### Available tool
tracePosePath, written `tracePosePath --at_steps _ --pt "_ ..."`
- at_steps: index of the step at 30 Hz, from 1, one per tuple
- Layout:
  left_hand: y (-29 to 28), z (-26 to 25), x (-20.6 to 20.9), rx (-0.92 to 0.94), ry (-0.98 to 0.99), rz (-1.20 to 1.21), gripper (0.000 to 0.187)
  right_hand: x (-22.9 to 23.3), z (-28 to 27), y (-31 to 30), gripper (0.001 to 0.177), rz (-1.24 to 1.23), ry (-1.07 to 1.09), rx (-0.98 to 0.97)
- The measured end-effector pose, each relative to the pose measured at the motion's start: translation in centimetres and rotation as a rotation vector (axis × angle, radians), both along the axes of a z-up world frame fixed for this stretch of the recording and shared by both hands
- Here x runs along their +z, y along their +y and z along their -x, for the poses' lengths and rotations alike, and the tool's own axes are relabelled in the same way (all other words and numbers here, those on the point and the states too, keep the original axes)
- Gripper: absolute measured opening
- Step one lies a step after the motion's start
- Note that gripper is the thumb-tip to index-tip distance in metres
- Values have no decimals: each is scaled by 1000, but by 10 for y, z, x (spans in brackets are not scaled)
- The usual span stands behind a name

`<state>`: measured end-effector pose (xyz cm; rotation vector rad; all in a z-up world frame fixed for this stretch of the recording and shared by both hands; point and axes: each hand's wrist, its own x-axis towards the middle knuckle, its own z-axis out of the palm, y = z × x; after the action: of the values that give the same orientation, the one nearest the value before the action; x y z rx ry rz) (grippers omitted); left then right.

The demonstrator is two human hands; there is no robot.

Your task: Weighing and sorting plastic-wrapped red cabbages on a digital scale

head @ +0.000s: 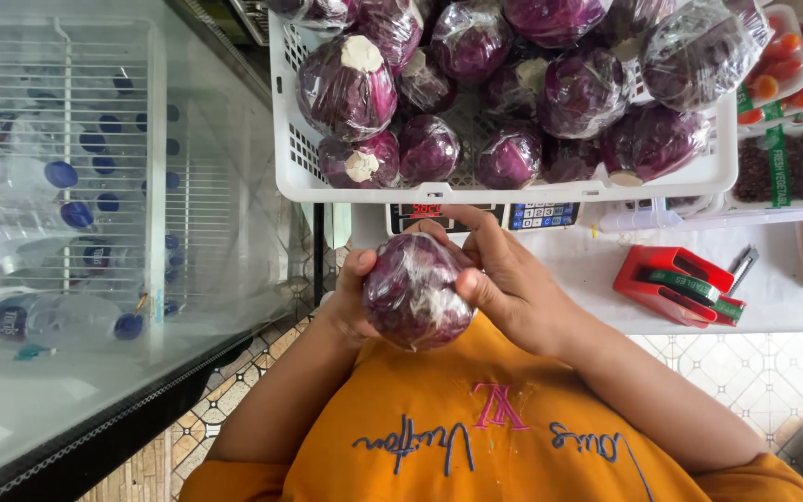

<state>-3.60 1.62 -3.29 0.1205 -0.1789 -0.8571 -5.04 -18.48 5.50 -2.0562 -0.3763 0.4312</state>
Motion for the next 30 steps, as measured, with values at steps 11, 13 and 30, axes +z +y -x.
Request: tracePosePath --at_steps 11,13,30 --pt "-20 3 4 236 -130 -45 72 -18 17 -1 64 -249 -656 -203" --pt "-17 1 -4 248 -152 -93 70 -14 19 3 71 -215 -901 -111" --pt "-30 -9 55 1044 -1357 -926 108 -55 21 -20 104 -1143 120 -292"
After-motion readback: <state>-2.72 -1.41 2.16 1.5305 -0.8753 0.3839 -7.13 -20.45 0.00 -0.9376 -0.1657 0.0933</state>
